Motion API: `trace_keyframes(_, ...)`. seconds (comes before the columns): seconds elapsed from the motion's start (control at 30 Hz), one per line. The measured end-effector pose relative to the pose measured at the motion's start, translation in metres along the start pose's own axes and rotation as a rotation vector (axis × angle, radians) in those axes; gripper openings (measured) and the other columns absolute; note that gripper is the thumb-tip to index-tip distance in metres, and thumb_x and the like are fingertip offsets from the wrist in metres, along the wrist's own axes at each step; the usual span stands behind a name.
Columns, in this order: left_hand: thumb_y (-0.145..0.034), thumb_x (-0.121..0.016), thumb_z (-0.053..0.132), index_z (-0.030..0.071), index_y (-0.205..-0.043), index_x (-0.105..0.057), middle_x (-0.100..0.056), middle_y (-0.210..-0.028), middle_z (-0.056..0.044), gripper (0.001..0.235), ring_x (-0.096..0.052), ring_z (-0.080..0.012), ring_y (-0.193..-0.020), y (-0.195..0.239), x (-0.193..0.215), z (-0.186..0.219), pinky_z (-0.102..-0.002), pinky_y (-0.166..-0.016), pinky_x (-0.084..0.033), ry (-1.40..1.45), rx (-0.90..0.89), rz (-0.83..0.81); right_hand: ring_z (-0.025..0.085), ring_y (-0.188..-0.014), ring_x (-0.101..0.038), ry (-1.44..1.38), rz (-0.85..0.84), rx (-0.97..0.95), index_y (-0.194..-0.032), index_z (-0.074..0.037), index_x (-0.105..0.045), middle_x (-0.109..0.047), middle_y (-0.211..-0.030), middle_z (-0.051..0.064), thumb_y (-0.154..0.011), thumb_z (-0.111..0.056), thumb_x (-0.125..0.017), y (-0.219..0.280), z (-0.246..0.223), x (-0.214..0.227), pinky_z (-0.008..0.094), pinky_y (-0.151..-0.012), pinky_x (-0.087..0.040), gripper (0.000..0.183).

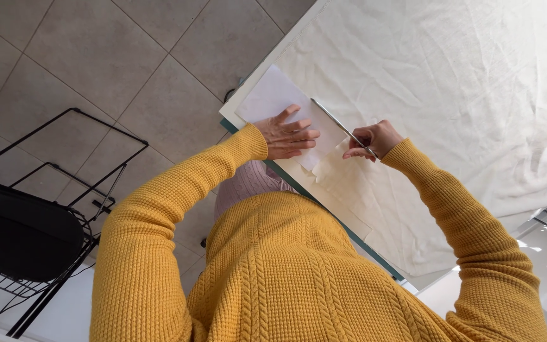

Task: The person places a paper template on a large piece of white fabric laid out on a table. They then use scissors to cut the fabric along the edges of the template, creating a rectangular piece.

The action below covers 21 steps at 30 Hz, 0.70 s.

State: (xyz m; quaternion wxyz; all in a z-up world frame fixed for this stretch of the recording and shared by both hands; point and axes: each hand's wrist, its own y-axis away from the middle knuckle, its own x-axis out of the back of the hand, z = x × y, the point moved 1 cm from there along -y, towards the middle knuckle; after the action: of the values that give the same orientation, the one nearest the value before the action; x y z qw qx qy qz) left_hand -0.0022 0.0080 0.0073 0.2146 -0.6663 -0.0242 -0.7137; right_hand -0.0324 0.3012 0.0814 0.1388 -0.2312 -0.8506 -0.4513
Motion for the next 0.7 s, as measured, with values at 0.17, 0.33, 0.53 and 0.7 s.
trace_keyframes(0.17,-0.104,-0.050,0.055,0.024,-0.124,-0.048,-0.038,-0.135,0.000,0.038,-0.028,-0.0201,-0.137,0.002,-0.005,0.000,-0.057,-0.115,-0.017,-0.017,-0.012,-0.023,0.010,-0.039,-0.053,-0.072,-0.022,-0.019,-0.070,-0.011,-0.067,-0.055,-0.045,0.000,-0.074,-0.048,-0.081,-0.001,-0.021,0.011,0.028,-0.043,-0.044,0.040)
trace_keyframes(0.33,-0.106,-0.048,0.053,0.023,-0.123,-0.051,-0.039,-0.135,-0.001,0.034,-0.028,-0.0199,-0.138,0.004,-0.013,0.001,-0.056,-0.115,-0.019,-0.023,-0.013,-0.037,0.010,-0.039,-0.052,-0.076,-0.005,0.012,-0.064,-0.008,-0.060,-0.055,-0.044,0.000,-0.076,-0.049,-0.082,-0.016,-0.009,0.003,0.029,-0.043,-0.043,0.048)
trace_keyframes(0.53,-0.107,-0.047,0.051,0.021,-0.120,-0.052,-0.040,-0.136,-0.001,0.033,-0.028,-0.0192,-0.137,0.003,-0.014,0.003,-0.055,-0.115,-0.018,0.011,-0.027,-0.030,0.011,-0.038,-0.051,-0.060,0.024,0.000,-0.063,-0.007,-0.056,-0.053,-0.043,0.001,-0.076,-0.049,-0.082,-0.017,-0.015,0.002,0.030,-0.041,-0.042,0.051)
trace_keyframes(0.7,-0.107,-0.046,0.051,0.021,-0.117,-0.052,-0.040,-0.133,-0.002,0.032,-0.029,-0.0186,-0.136,0.004,-0.016,0.002,-0.056,-0.114,-0.018,0.012,-0.023,-0.041,0.010,-0.038,-0.053,-0.051,0.007,-0.012,-0.062,-0.008,-0.056,-0.055,-0.043,0.000,-0.075,-0.051,-0.081,-0.023,-0.016,0.004,0.028,-0.041,-0.045,0.051)
